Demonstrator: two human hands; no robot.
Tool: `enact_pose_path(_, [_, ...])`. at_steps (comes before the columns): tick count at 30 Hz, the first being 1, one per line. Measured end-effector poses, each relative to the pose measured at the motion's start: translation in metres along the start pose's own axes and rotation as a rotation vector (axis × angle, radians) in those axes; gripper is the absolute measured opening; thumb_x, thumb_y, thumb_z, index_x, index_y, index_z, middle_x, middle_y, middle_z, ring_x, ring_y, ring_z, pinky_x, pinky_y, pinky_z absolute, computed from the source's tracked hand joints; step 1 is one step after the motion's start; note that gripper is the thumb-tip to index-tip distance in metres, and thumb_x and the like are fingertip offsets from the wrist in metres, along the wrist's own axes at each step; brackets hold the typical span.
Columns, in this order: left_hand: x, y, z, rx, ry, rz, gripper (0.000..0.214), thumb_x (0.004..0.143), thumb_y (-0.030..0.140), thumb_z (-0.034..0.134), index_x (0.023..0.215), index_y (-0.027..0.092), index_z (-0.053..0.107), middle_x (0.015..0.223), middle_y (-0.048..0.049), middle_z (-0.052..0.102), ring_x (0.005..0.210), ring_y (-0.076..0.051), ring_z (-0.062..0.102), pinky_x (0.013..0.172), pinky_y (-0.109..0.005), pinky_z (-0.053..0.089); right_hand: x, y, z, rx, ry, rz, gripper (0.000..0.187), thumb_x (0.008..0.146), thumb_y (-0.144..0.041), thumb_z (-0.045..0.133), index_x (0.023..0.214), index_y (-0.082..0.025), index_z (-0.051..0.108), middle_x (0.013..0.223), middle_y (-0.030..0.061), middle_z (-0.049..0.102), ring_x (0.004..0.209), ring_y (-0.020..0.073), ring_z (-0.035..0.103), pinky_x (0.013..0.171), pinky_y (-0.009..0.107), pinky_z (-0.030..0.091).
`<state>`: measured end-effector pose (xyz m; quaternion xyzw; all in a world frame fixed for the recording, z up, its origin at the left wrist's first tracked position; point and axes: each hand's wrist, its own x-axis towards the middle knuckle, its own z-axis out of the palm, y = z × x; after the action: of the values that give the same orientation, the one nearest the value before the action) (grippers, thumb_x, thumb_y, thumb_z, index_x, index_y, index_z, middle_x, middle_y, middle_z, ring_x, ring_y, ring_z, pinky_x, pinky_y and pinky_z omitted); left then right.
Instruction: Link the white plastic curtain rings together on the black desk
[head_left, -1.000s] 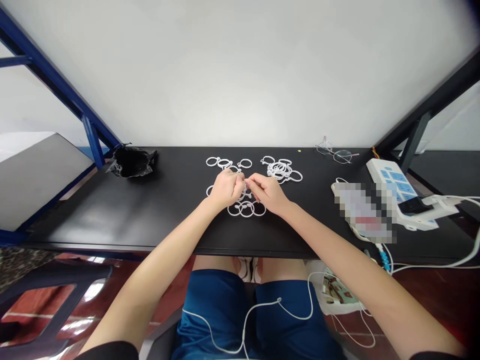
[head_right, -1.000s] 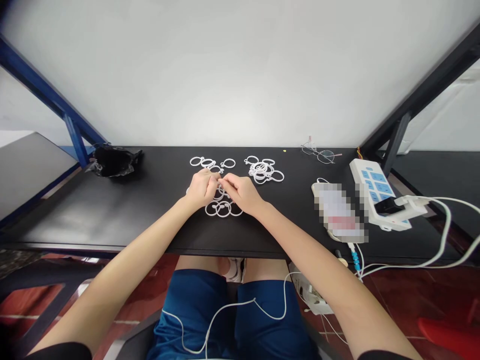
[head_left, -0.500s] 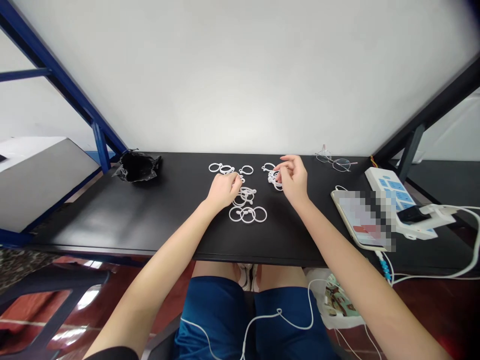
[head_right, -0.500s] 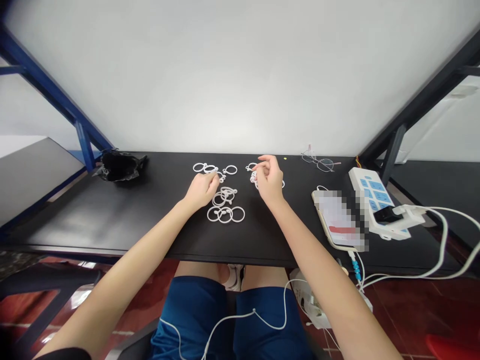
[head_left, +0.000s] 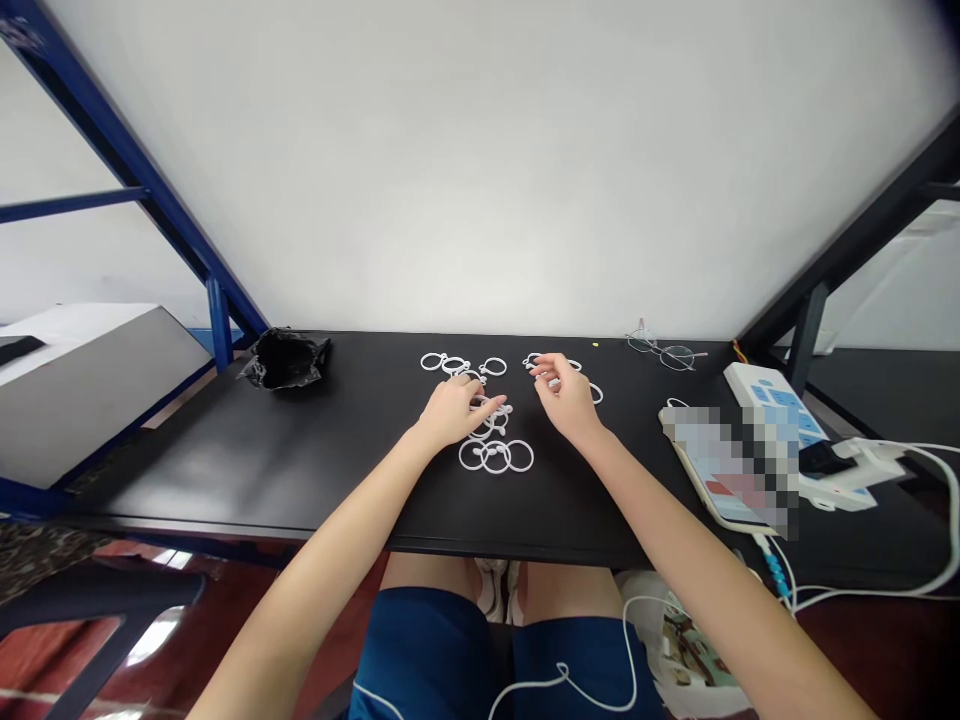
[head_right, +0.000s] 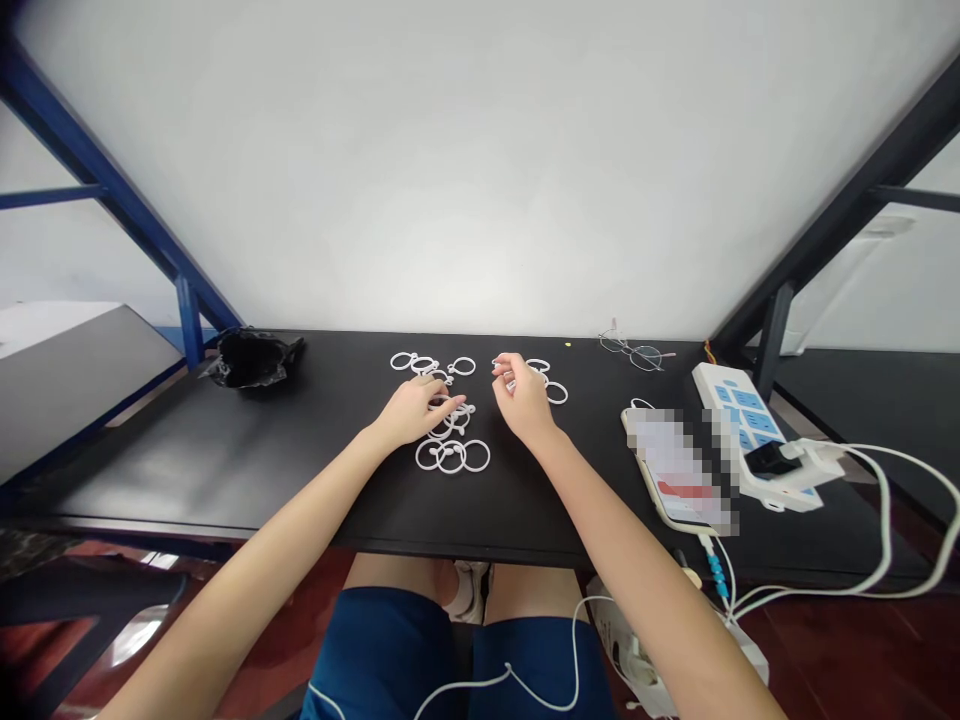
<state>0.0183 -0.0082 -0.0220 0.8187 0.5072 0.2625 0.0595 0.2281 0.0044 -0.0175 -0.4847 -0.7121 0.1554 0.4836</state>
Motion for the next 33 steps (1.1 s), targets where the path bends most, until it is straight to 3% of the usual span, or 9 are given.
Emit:
enact_pose_path(3, [0.000,0.000,-0.001,-0.007,0.037,0.007,0.045,0.092,0.055,0.045,0.073,0.017,0.062,0.072,-0.0052,0.059,0.074,-0.020,0.057,0.069,-0.030,0.040,0.000,-0.002,0.000,0.004,-0.002,0.002,0.026,0.075,-0.015,0.051,0.100,-0.019,0.058,0.089,0.0066,0.070,0.072,0.0176,0.063,0.060,0.029,0.050])
enact_pose_path(9, [0.004,-0.016,-0.001,-0.004,0.179,-0.079,0.027,0.095,0.032,0.045,0.084,0.017,0.065,0.081,-0.0061,0.060,0.074,-0.018,0.056,0.069,-0.029,0.041,-0.001,-0.004,0.001,0.014,-0.008,0.005,0.025,0.075,-0.014,0.051,0.098,-0.019,0.058,0.089,0.0065,0.069,0.071,0.0172,0.062,0.058,0.028,0.050])
enact_pose_path(12, [0.005,-0.027,0.002,0.021,0.138,-0.117,0.014,0.087,0.022,0.054,0.088,0.017,0.066,0.084,-0.0064,0.061,0.077,-0.019,0.057,0.073,-0.030,0.044,-0.002,-0.003,0.001,0.014,-0.007,0.001,0.024,0.076,-0.014,0.051,0.098,-0.020,0.058,0.089,0.0062,0.069,0.072,0.0172,0.063,0.058,0.027,0.050])
enact_pose_path(17, [0.006,-0.036,0.008,-0.029,0.051,-0.167,0.015,0.086,0.021,0.053,0.089,0.018,0.068,0.085,-0.0060,0.064,0.080,-0.020,0.059,0.076,-0.032,0.046,-0.002,-0.005,0.002,0.010,-0.022,-0.012,0.023,0.076,-0.015,0.051,0.097,-0.020,0.058,0.088,0.0064,0.069,0.071,0.0171,0.062,0.057,0.027,0.049])
enact_pose_path(23, [0.005,-0.033,0.005,-0.072,0.022,-0.173,0.014,0.081,0.020,0.054,0.089,0.019,0.067,0.091,-0.0049,0.066,0.087,-0.020,0.060,0.080,-0.032,0.046,-0.002,-0.004,0.003,0.015,-0.031,-0.024,0.022,0.077,-0.015,0.051,0.097,-0.019,0.058,0.088,0.0062,0.069,0.071,0.0166,0.062,0.057,0.027,0.050])
enact_pose_path(28, [0.006,-0.028,0.000,-0.081,-0.004,-0.199,0.006,0.076,0.019,0.057,0.075,0.019,0.063,0.085,-0.0044,0.066,0.086,-0.020,0.059,0.077,-0.030,0.046,-0.003,-0.003,0.004,0.016,-0.045,-0.024,0.022,0.077,-0.015,0.051,0.097,-0.019,0.058,0.088,0.0060,0.069,0.071,0.0165,0.062,0.056,0.026,0.049])
enact_pose_path(33, [0.006,-0.026,-0.001,-0.060,-0.019,-0.198,0.004,0.075,0.022,0.058,0.072,0.019,0.060,0.082,-0.0043,0.066,0.084,-0.020,0.059,0.074,-0.031,0.044,-0.005,-0.003,0.006,0.012,-0.066,-0.021,0.022,0.077,-0.015,0.051,0.098,-0.019,0.058,0.088,0.0058,0.068,0.071,0.0164,0.062,0.056,0.026,0.049])
